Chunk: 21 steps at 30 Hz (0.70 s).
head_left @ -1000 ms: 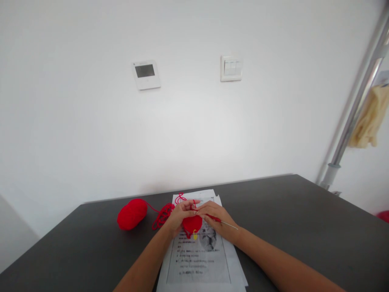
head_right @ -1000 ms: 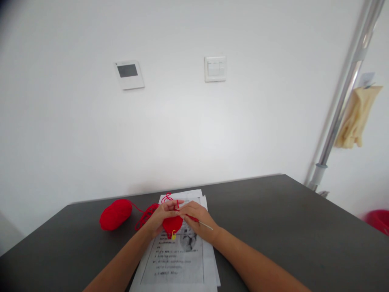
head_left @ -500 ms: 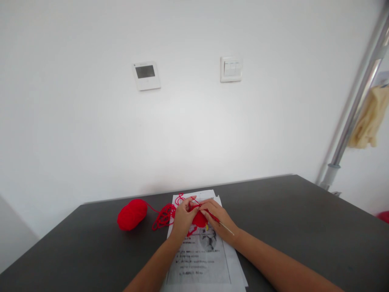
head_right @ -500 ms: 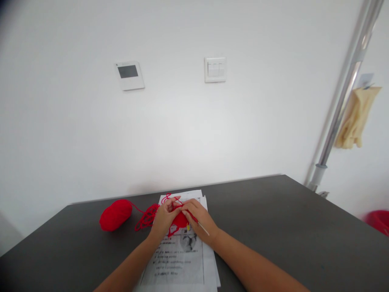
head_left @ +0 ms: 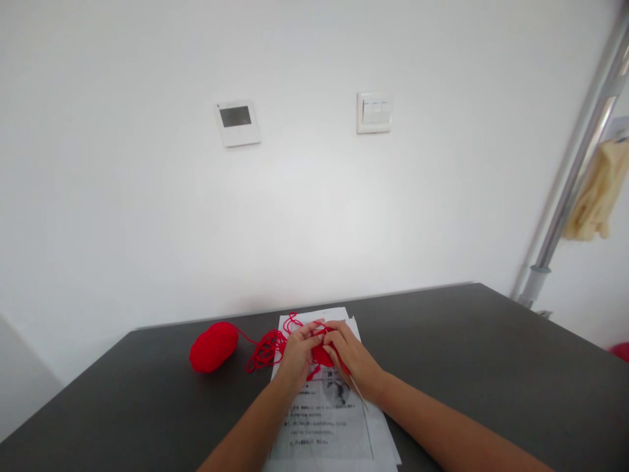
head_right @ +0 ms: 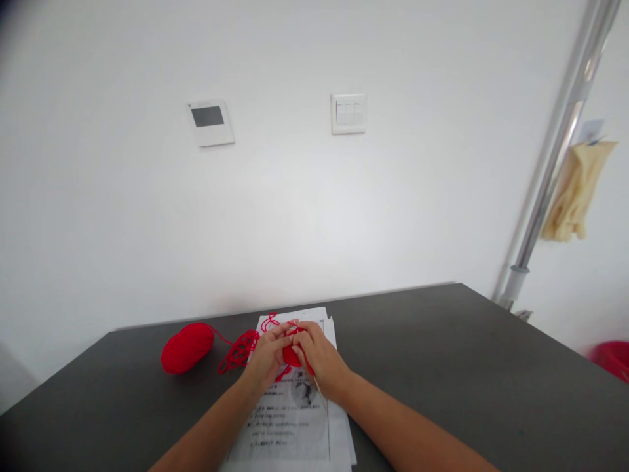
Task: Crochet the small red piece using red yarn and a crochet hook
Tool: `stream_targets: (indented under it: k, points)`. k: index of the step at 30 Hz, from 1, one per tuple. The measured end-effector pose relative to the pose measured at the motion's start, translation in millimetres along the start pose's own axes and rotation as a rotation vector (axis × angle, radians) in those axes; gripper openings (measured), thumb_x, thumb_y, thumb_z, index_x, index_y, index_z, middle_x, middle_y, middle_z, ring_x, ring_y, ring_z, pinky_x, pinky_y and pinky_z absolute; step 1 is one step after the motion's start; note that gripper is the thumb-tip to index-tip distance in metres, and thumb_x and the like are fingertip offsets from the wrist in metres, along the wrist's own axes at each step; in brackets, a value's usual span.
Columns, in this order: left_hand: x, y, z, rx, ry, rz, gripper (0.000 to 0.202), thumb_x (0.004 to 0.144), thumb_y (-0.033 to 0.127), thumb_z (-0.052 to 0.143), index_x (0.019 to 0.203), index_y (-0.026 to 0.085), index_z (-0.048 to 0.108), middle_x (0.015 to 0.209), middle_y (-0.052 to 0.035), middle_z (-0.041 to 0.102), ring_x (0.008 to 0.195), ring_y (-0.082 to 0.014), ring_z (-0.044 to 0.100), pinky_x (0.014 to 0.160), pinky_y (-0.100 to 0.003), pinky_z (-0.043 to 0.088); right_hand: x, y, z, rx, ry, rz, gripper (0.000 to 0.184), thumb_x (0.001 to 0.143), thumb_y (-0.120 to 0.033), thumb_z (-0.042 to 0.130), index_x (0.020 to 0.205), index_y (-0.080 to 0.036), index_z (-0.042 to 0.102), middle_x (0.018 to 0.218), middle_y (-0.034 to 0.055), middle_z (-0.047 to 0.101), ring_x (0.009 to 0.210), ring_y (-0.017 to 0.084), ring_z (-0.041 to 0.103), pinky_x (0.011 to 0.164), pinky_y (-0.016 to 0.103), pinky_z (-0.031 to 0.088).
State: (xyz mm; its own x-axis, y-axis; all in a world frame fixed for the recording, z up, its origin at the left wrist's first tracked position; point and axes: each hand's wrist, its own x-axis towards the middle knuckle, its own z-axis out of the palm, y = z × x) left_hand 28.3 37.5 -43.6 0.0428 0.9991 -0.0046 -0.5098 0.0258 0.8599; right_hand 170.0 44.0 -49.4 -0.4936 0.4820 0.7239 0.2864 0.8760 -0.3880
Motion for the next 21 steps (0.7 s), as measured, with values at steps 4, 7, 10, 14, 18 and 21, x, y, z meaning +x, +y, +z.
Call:
stream_targets:
  k: [4, 7, 10, 14, 18, 21]
  points:
    - [0, 7, -6.6, -0.031, -0.139, -0.103, 0.033, 0.059, 0.008, 0.07, 0.091, 0.01, 0.065, 0.074, -0.0085, 0.07, 0.065, -0.0186, 0.065, 0.059, -0.026, 0.049, -1, -1, -1, 0.009, -0.019, -0.033, 0.015, 0.087, -0.011, 0.04, 0.096, -0.02, 0.05, 0.115, 0.0099, 0.048, 0.108, 0.02, 0.049, 0.093, 0.037, 0.045]
    - [2, 11, -14.4, -0.01, -0.221, -0.156, 0.035, 0.059, 0.007, 0.07, 0.093, 0.01, 0.066, 0.075, -0.0094, 0.07, 0.068, -0.0193, 0.066, 0.06, -0.026, 0.049, -1, -1, -1, 0.043, -0.047, -0.039, 0.014, 0.088, -0.014, 0.042, 0.097, -0.02, 0.05, 0.116, 0.0101, 0.049, 0.109, 0.02, 0.048, 0.093, 0.037, 0.044]
    - [3, 16, -21.0, 0.042, -0.279, -0.201, 0.038, 0.058, 0.006, 0.07, 0.095, 0.009, 0.066, 0.079, -0.011, 0.07, 0.075, -0.0212, 0.066, 0.063, -0.026, 0.049, -2, 0, -2, 0.091, -0.088, -0.031, 0.012, 0.088, -0.015, 0.042, 0.096, -0.02, 0.05, 0.112, 0.0093, 0.051, 0.108, 0.02, 0.048, 0.093, 0.036, 0.043]
    - [2, 22, -27.6, 0.127, -0.32, -0.273, 0.04, 0.056, 0.006, 0.069, 0.096, 0.01, 0.066, 0.078, -0.0101, 0.071, 0.075, -0.0221, 0.067, 0.066, -0.028, 0.049, -3, 3, -2, 0.163, -0.121, -0.008, 0.01, 0.09, -0.019, 0.041, 0.093, -0.02, 0.051, 0.1, 0.0076, 0.055, 0.099, 0.019, 0.052, 0.087, 0.034, 0.045]
    - [1, 26, -33.6, 0.17, -0.389, -0.343, 0.037, 0.055, 0.004, 0.066, 0.092, 0.011, 0.068, 0.074, -0.0088, 0.071, 0.071, -0.0203, 0.066, 0.066, -0.026, 0.047, -3, 5, -3, 0.234, -0.165, -0.044, 0.014, 0.091, -0.02, 0.04, 0.095, -0.019, 0.053, 0.097, 0.0076, 0.059, 0.094, 0.018, 0.054, 0.084, 0.033, 0.046]
    - [1, 26, -37.8, 0.163, -0.397, -0.354, 0.034, 0.054, 0.004, 0.064, 0.087, 0.01, 0.069, 0.071, -0.0083, 0.07, 0.066, -0.0169, 0.065, 0.064, -0.023, 0.044, -2, 5, -3, 0.246, -0.175, -0.077, 0.015, 0.09, -0.02, 0.042, 0.097, -0.019, 0.055, 0.101, 0.0083, 0.06, 0.097, 0.017, 0.054, 0.085, 0.033, 0.046]
